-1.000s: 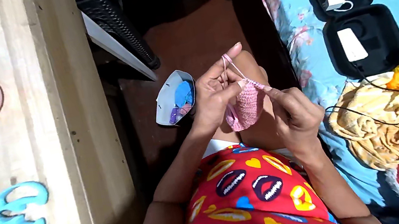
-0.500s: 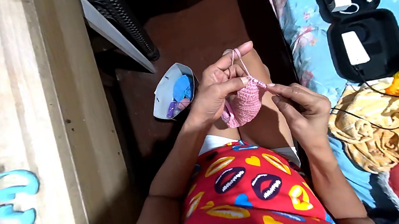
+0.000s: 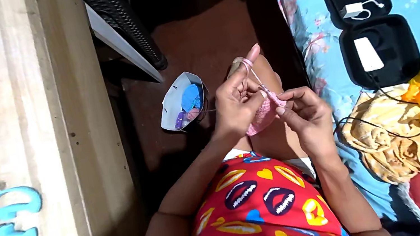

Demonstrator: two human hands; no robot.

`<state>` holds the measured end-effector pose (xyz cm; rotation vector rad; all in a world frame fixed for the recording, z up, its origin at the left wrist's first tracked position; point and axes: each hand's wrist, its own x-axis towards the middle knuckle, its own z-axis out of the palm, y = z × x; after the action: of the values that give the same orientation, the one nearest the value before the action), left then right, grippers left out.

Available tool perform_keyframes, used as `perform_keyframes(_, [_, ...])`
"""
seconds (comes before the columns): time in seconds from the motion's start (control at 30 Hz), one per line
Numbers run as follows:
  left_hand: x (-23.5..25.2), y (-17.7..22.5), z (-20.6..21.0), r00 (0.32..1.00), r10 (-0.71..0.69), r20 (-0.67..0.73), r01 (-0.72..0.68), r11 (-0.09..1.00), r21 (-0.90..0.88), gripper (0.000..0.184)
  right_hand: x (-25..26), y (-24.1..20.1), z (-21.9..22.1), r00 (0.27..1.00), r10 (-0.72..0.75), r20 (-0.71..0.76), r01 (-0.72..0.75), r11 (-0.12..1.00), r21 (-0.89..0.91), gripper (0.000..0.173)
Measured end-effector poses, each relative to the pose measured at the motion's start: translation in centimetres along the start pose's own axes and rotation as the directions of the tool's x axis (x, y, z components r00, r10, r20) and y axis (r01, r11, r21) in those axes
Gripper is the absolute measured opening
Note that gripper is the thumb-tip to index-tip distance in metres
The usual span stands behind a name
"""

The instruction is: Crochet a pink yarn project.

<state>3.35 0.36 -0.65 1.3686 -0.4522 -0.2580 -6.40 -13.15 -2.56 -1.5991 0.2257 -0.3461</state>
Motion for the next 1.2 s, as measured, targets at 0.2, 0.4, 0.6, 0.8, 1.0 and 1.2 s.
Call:
perform_keyframes(0.2, [-1.5,-1.6,0.9,0.903,0.427,0.049,-0.417,0.842,0.343,0.045,0.7,-0.9,0.5,0.997,-0.065,-0.031,0.064,0.998,-0.013,0.017])
perform_keyframes(0.4, [-1.2,-0.8,1.0,0.965,0.26,-0.043,-0.261,0.965,-0.017,0.059,0.1,-0.3,0.8,0.99,-0.079,-0.116,0.09,0.992,0.094,0.022])
perform_keyframes(0.6, [-0.9,0.4,0.2,0.998,0.055,-0.045,-0.058,0.994,-0.087,0.055,0.1,1.1,1.0,0.834,-0.543,-0.097,0.409,0.727,-0.552,0.016])
perform_keyframes(0.8, [0.9,-0.2,-1.3,0.999,-0.032,0.017,0.035,0.981,-0.191,0.05,0.0,0.8,0.5,0.823,-0.568,-0.011,0.429,0.635,-0.643,0.021])
perform_keyframes(1.0, [1.5,0.0,-2.8,0.976,-0.162,0.142,0.198,0.935,-0.296,0.048,-0.1,0.2,-0.2,0.889,-0.456,0.041,0.408,0.75,-0.52,0.023])
perform_keyframes(1.2, [1.5,0.0,-3.0,0.956,-0.211,0.201,0.271,0.898,-0.347,0.047,0.2,-0.3,-0.8,0.976,-0.215,0.03,0.216,0.955,-0.202,0.026])
